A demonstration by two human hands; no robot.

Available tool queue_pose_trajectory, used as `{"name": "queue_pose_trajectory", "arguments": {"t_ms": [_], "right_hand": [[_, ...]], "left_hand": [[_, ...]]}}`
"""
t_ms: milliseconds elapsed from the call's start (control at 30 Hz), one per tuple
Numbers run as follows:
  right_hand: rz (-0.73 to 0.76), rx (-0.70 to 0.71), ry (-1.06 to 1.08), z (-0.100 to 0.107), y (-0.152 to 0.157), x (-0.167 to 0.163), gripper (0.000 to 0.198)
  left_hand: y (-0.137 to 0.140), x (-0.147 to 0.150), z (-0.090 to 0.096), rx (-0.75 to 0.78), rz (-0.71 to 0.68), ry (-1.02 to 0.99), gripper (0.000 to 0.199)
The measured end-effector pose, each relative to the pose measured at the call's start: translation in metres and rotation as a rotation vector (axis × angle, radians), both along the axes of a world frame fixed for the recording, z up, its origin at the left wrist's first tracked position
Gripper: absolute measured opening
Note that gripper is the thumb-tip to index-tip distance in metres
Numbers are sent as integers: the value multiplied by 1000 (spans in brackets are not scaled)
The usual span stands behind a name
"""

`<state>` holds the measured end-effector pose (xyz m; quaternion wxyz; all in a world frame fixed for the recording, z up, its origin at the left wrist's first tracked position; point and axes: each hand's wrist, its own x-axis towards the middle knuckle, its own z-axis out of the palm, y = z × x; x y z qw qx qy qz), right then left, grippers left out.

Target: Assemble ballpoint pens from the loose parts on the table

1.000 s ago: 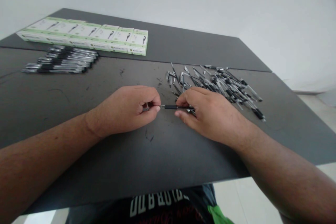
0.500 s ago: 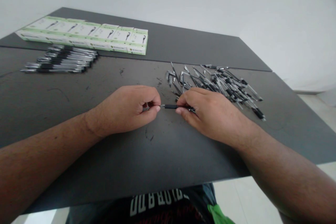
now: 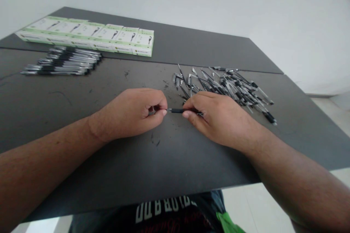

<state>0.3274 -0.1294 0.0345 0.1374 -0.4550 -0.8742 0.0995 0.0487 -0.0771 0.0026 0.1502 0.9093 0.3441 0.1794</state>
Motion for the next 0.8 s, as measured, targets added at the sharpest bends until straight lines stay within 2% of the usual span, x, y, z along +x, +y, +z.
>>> {"name": "queue_pose_trajectory", "arguments": {"t_ms": [167,300,533,667,800], "right_hand": [[-22,-12,-20,2,0,0,8],[-14,-36,-25,2,0,-1,16],[-29,-23,-3,2,2,-1,5],[-7,-35,4,0,1,-1,15],[-18,-4,27,-2,1,0,9]], "left_hand": [[0,0,2,-6,-5,3,18],[0,1,2,-9,3,10,17],[0,2,2,-17,7,20,15],[-1,1,1,-6,1,9,16],[-1,0,-1,-6,-11,-3,16]]}}
